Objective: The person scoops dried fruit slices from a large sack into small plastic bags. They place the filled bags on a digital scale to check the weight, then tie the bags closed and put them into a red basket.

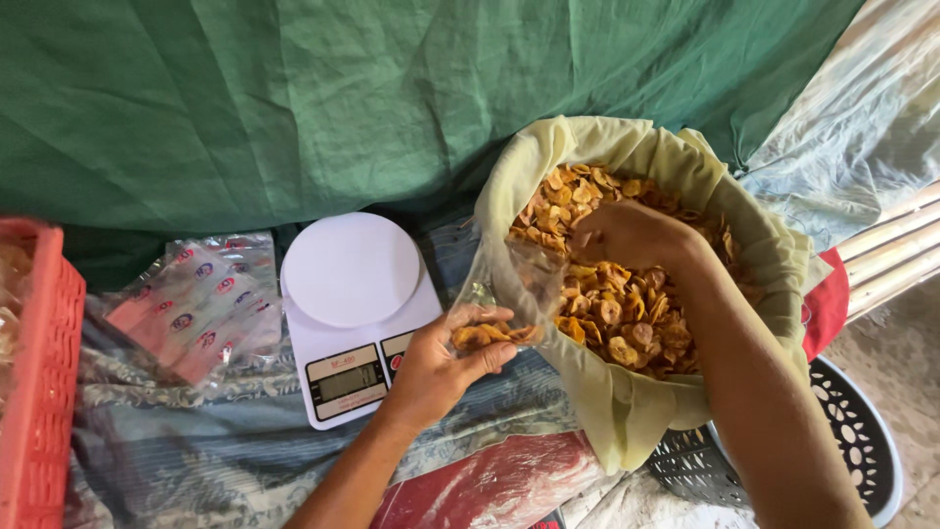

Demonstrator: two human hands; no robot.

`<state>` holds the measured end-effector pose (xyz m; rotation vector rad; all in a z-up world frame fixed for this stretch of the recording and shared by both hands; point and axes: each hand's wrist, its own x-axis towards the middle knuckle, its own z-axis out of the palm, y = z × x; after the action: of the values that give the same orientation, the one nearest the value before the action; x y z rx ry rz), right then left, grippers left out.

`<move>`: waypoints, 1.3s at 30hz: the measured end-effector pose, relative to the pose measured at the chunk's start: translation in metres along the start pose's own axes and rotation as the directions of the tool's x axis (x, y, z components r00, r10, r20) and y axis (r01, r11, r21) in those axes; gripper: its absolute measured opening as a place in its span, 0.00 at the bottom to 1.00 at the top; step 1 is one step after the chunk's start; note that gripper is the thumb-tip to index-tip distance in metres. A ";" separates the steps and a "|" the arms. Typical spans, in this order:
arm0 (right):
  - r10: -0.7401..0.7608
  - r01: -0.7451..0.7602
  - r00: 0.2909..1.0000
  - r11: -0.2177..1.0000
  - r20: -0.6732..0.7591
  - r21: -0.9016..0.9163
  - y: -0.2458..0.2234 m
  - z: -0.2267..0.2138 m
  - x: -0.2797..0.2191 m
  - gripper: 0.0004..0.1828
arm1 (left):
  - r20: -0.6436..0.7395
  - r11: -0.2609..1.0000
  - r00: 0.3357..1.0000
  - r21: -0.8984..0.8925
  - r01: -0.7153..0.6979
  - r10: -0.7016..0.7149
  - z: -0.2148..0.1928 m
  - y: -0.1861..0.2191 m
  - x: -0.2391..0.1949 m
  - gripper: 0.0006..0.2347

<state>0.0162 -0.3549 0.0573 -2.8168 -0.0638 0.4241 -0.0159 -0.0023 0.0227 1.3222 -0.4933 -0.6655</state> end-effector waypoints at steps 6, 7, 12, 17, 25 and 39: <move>-0.040 0.037 0.971 0.999 -0.234 -0.017 -0.006 -0.010 -0.007 0.07 | -0.013 0.999 1.000 -0.036 -0.001 0.000 -0.002 -0.001 -0.001 0.17; -0.038 0.042 0.972 0.999 -0.232 0.013 -0.012 -0.013 -0.009 0.07 | -0.013 1.000 1.000 -0.025 -0.002 0.002 -0.002 -0.002 -0.001 0.17; 0.042 0.052 0.932 0.968 -0.361 0.245 -0.049 -0.035 -0.036 0.11 | -0.014 0.995 0.999 0.096 -0.034 0.036 -0.005 0.002 0.000 0.17; -0.361 0.482 0.783 0.867 -0.507 0.127 -0.095 -0.094 -0.080 0.09 | -0.008 0.999 1.000 0.050 -0.006 0.007 -0.005 0.004 -0.001 0.18; -0.543 0.463 0.726 0.839 -0.421 -0.285 -0.208 -0.108 -0.117 0.07 | -0.038 0.991 0.999 0.134 -0.025 0.030 -0.004 0.004 -0.002 0.16; -0.421 0.281 0.847 0.873 -0.324 -0.398 -0.211 -0.098 -0.109 0.08 | -0.082 0.990 0.989 0.076 -0.118 0.124 -0.005 0.001 -0.001 0.16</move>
<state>-0.0588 -0.1900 0.2390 -3.0595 -0.6197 -0.2876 -0.0129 0.0021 0.0227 1.3697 -0.5268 -0.4920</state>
